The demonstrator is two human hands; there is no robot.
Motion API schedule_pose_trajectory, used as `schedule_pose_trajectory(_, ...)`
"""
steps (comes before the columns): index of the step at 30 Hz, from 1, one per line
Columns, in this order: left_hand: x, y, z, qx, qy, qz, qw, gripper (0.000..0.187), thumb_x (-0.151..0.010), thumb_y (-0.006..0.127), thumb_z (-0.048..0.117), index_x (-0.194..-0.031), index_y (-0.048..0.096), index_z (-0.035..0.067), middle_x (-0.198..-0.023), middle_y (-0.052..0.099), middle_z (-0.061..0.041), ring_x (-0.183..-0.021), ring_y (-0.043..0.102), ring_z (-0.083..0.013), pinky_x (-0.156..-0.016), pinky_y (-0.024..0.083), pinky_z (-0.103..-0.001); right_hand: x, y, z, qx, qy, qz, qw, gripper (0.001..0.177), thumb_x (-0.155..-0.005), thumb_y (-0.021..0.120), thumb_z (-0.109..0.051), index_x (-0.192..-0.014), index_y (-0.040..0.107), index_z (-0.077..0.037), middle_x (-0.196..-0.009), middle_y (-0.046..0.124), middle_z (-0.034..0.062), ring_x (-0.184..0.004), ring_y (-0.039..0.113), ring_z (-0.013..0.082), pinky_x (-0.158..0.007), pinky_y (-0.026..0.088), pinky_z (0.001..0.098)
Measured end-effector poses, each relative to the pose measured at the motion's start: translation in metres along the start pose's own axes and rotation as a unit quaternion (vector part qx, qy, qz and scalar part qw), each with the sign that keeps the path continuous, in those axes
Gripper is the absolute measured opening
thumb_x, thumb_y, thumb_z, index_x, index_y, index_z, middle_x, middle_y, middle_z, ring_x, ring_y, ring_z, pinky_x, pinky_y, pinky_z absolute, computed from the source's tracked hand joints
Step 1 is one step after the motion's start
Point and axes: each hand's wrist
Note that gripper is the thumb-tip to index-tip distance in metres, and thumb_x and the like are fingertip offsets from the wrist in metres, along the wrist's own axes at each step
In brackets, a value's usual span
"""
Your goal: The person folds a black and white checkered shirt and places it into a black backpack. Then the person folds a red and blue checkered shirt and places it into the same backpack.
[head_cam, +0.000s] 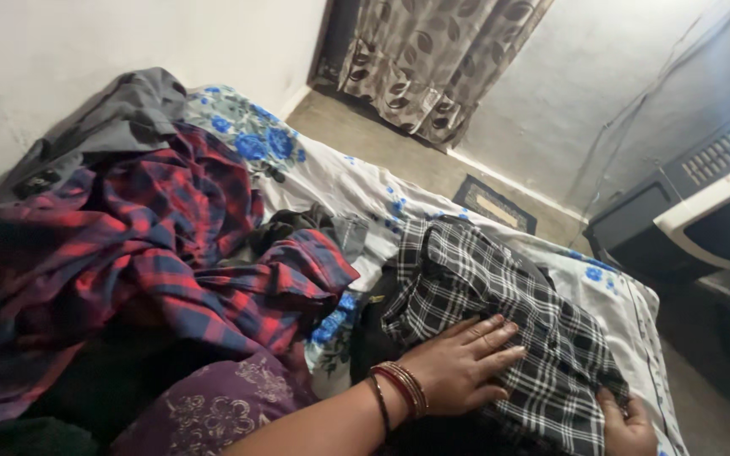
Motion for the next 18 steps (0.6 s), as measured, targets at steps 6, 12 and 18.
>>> schedule_pose_trajectory(6, -0.010, -0.043, 0.007, -0.011, -0.117, 0.096, 0.988, 0.038, -0.106, 0.048, 0.032, -0.132, 0.064, 0.009, -0.136, 0.065, -0.013, -0.130, 0.058, -0.0279, -0.115, 0.036, -0.048, 0.002, 0.031, 0.007, 0.084, 0.174, -0.174, 0.966, 0.037, -0.105, 0.071, -0.028, -0.110, 0.068, 0.009, -0.091, 0.072, 0.0236, -0.081, 0.060, 0.0254, -0.076, 0.049, 0.0459)
schedule_pose_trajectory(12, -0.011, -0.096, -0.025, -0.008, -0.431, 0.149, 0.890, 0.035, -0.094, 0.058, 0.036, -0.110, 0.066, 0.006, -0.113, 0.069, -0.017, -0.108, 0.067, -0.0363, -0.095, 0.051, -0.048, 0.049, 0.050, -0.118, 0.329, -0.106, 0.087, 0.934, 0.032, -0.094, 0.072, -0.018, -0.121, 0.070, -0.003, -0.109, 0.069, 0.0179, -0.109, 0.061, 0.0284, -0.100, 0.048, 0.0434)
schedule_pose_trajectory(18, -0.010, -0.106, -0.027, 0.048, -0.535, -0.016, 0.843, 0.064, -0.098, 0.047, 0.060, -0.124, 0.061, 0.003, -0.123, 0.067, -0.026, -0.117, 0.063, -0.0425, -0.101, 0.049, -0.051, 0.080, 0.126, -0.264, 0.206, -0.228, -0.050, 0.950, 0.033, -0.098, 0.065, -0.027, -0.123, 0.070, -0.007, -0.129, 0.066, 0.0175, -0.128, 0.057, 0.0339, -0.110, 0.042, 0.0452)
Point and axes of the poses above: each hand's wrist, its own x-axis away from the middle knuckle, its own y-axis out of the palm, z = x × y
